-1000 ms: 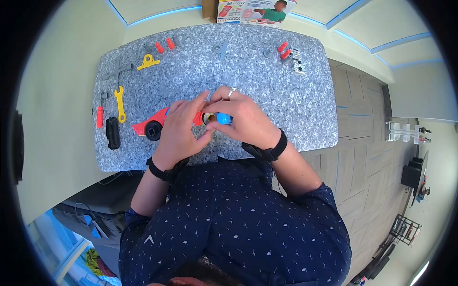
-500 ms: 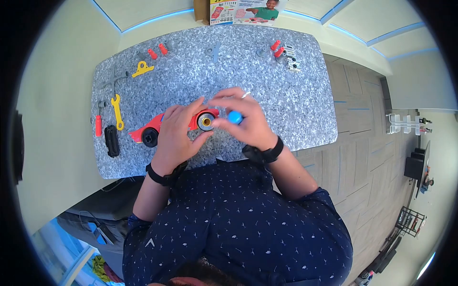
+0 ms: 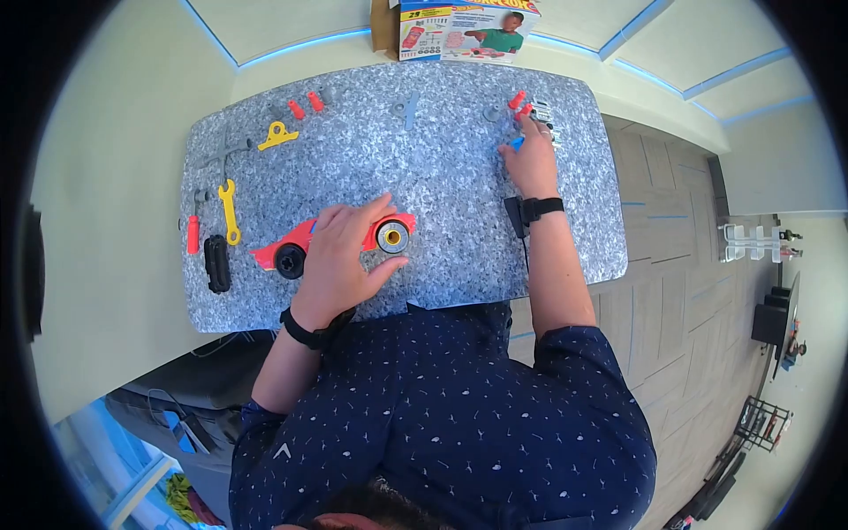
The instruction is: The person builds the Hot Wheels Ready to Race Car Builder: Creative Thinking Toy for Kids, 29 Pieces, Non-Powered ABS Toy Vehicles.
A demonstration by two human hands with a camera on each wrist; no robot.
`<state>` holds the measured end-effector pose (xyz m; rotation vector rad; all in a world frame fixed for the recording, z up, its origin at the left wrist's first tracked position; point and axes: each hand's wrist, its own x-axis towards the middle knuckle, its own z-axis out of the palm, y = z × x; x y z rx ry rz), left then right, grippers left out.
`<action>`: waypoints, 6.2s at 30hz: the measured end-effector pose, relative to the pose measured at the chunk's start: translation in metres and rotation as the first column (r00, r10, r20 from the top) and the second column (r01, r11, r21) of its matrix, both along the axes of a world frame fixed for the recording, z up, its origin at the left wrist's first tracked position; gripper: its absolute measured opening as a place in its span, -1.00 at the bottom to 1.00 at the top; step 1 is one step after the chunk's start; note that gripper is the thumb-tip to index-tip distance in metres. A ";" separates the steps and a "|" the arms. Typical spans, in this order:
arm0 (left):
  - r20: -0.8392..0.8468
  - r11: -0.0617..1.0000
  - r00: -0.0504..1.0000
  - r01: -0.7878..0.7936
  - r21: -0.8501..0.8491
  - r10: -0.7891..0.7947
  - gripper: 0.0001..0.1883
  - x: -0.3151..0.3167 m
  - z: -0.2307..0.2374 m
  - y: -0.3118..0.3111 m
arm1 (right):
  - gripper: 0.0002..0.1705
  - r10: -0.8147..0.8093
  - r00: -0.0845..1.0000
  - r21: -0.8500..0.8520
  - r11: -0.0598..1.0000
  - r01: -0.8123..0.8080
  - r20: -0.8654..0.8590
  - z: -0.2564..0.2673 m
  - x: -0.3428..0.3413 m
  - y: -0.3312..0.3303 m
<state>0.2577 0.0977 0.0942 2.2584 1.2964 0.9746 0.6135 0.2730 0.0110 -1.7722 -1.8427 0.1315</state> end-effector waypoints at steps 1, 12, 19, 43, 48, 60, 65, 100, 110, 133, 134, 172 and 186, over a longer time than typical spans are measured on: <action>0.006 1.000 1.000 -0.002 -0.003 0.002 -0.12 0.000 0.001 0.000 | -0.19 -0.031 1.000 0.005 1.000 0.031 -0.002 0.005 -0.003 -0.003; -0.013 1.000 1.000 -0.018 -0.014 0.018 -0.14 0.002 -0.002 0.002 | -0.79 -0.029 0.595 -0.318 0.866 -0.386 -0.803 0.104 -0.067 -0.114; 0.001 1.000 1.000 -0.005 0.031 0.005 -0.16 0.003 -0.005 0.006 | -0.74 0.689 0.613 -0.011 0.662 -0.750 -0.387 0.125 -0.119 -0.136; 0.022 0.998 0.998 -0.053 0.046 0.052 -0.49 0.010 0.009 0.000 | -0.35 0.619 0.081 0.376 0.570 -0.731 -0.782 0.135 -0.159 -0.147; 0.367 0.997 0.930 -0.048 0.052 0.026 -0.63 0.015 -0.016 0.006 | -0.61 0.725 0.085 0.476 0.531 -0.701 -0.684 0.127 -0.153 -0.141; 0.338 0.999 0.941 0.030 -0.045 -0.013 -0.71 0.007 0.001 0.006 | -0.78 0.741 0.261 0.470 0.615 -0.633 -0.619 0.129 -0.142 -0.135; 0.316 0.999 0.948 0.035 -0.009 -0.031 -0.62 0.005 -0.011 0.007 | -0.55 0.754 0.273 0.421 0.585 -0.694 -0.597 0.138 -0.139 -0.132; 0.189 0.998 0.982 0.033 -0.056 -0.021 -0.64 0.007 -0.003 0.007 | -0.58 0.742 0.435 0.469 0.664 -0.582 -0.510 0.132 -0.140 -0.134; 0.171 0.996 0.985 0.046 -0.070 -0.033 -0.63 0.009 0.002 0.007 | -0.60 0.726 0.387 0.476 0.674 -0.565 -0.569 0.128 -0.144 -0.138; -0.098 0.997 0.995 -0.027 0.068 0.033 -0.42 0.020 -0.008 0.005 | -0.56 0.778 0.402 0.498 0.621 -0.605 -0.482 0.122 -0.139 -0.143; -0.084 0.997 0.996 -0.035 0.068 0.041 -0.44 0.020 -0.010 0.006 | -0.59 0.769 0.378 0.519 0.631 -0.577 -0.515 0.124 -0.140 -0.144; -0.362 0.921 0.913 -0.291 -0.259 0.187 0.15 -0.052 -0.005 -0.056 | -0.50 0.403 0.729 -0.197 0.787 -0.585 -0.553 0.085 -0.065 -0.145; -0.343 0.948 0.905 -0.302 -0.102 0.251 0.20 -0.029 -0.032 -0.005 | -0.20 0.036 0.988 -0.221 0.975 -0.002 0.151 0.012 0.002 -0.037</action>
